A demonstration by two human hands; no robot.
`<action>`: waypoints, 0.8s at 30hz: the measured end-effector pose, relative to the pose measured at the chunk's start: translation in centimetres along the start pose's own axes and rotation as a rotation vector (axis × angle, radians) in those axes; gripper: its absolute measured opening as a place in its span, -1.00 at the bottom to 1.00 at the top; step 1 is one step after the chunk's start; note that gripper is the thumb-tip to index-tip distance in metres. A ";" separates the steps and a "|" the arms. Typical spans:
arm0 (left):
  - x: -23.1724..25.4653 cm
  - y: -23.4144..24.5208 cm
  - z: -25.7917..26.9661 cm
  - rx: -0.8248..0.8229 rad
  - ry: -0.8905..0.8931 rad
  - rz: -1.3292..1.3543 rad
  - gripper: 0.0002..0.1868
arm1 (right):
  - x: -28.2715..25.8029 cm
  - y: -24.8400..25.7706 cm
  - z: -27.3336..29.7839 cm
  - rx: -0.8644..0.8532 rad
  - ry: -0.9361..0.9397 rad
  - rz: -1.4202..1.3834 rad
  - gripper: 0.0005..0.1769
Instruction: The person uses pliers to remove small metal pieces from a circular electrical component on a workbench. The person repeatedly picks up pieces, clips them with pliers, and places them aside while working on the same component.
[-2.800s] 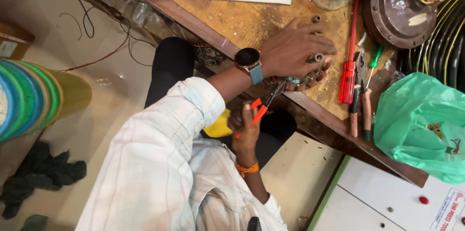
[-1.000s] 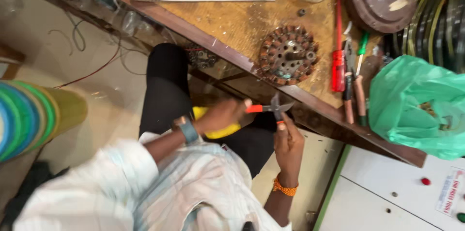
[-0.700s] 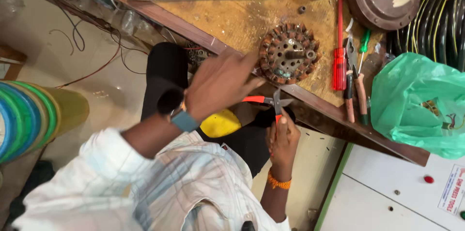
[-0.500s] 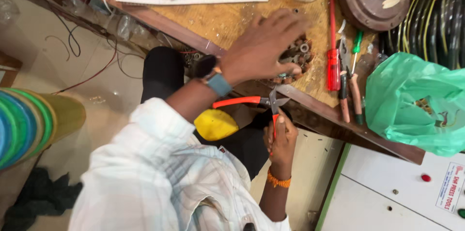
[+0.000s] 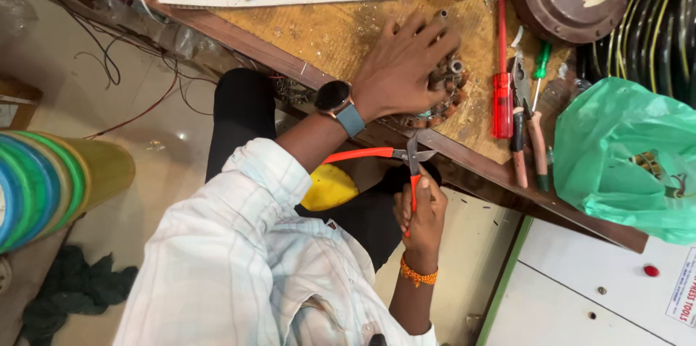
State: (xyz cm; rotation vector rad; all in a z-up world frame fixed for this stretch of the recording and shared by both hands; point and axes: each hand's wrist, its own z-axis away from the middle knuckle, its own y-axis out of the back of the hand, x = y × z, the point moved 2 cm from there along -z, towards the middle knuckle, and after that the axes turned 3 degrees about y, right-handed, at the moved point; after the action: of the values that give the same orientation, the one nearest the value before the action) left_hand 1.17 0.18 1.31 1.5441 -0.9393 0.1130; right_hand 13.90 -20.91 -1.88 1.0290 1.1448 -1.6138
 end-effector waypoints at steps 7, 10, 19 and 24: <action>-1.2 -1.7 -0.3 0.052 -0.110 -0.138 -0.35 | 0.6 0.2 0.0 -0.011 -0.002 0.015 -0.40; -0.5 -1.3 0.3 0.222 -0.220 -0.188 -0.17 | 0.4 0.2 0.1 -0.007 0.001 0.002 -0.41; -0.7 -1.0 0.1 0.125 -0.230 -0.102 -0.30 | 0.2 -0.5 0.3 -0.010 -0.029 -0.015 -0.41; -0.6 -1.7 0.0 0.188 -0.256 -0.097 -0.25 | 0.4 -0.7 -0.4 -0.006 -0.039 0.043 -0.41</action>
State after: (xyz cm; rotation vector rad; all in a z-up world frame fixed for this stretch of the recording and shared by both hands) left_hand 1.81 0.31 -0.41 1.8047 -1.0762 -0.0697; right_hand 13.19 -20.50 -2.24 1.0075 1.0936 -1.5886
